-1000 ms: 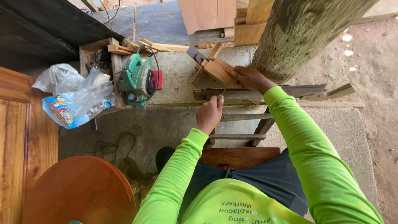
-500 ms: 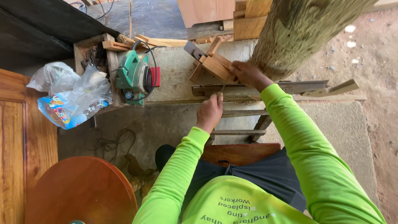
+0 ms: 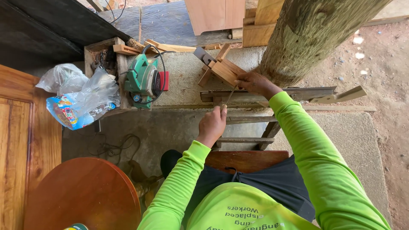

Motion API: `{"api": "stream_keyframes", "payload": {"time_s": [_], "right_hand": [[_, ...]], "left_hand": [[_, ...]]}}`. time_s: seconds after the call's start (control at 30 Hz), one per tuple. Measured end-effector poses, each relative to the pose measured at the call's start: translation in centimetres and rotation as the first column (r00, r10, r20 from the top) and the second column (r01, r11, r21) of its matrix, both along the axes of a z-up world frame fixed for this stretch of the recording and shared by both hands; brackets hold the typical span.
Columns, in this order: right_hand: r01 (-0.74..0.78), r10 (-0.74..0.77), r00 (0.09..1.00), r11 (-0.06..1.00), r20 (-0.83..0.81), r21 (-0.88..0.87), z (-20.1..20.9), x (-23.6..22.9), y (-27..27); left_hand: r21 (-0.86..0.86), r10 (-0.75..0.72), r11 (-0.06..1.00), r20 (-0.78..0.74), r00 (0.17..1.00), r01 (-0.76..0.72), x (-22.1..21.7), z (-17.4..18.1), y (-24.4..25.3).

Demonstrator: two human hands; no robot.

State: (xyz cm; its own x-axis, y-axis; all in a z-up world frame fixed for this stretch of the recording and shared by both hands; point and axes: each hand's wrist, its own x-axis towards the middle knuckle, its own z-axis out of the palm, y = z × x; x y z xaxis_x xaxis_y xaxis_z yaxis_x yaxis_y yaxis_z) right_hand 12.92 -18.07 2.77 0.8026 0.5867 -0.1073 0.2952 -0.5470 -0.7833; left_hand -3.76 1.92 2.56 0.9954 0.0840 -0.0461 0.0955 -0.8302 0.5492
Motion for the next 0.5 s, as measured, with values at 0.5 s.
{"api": "stream_keyframes", "payload": {"time_s": [0.5], "right_hand": [[-0.105, 0.12, 0.985, 0.987, -0.123, 0.12, -2.8, 2.1, -0.2]], "left_hand": [[-0.003, -0.01, 1.0, -0.109, 0.994, 0.01, 1.2, 1.3, -1.1]]}}
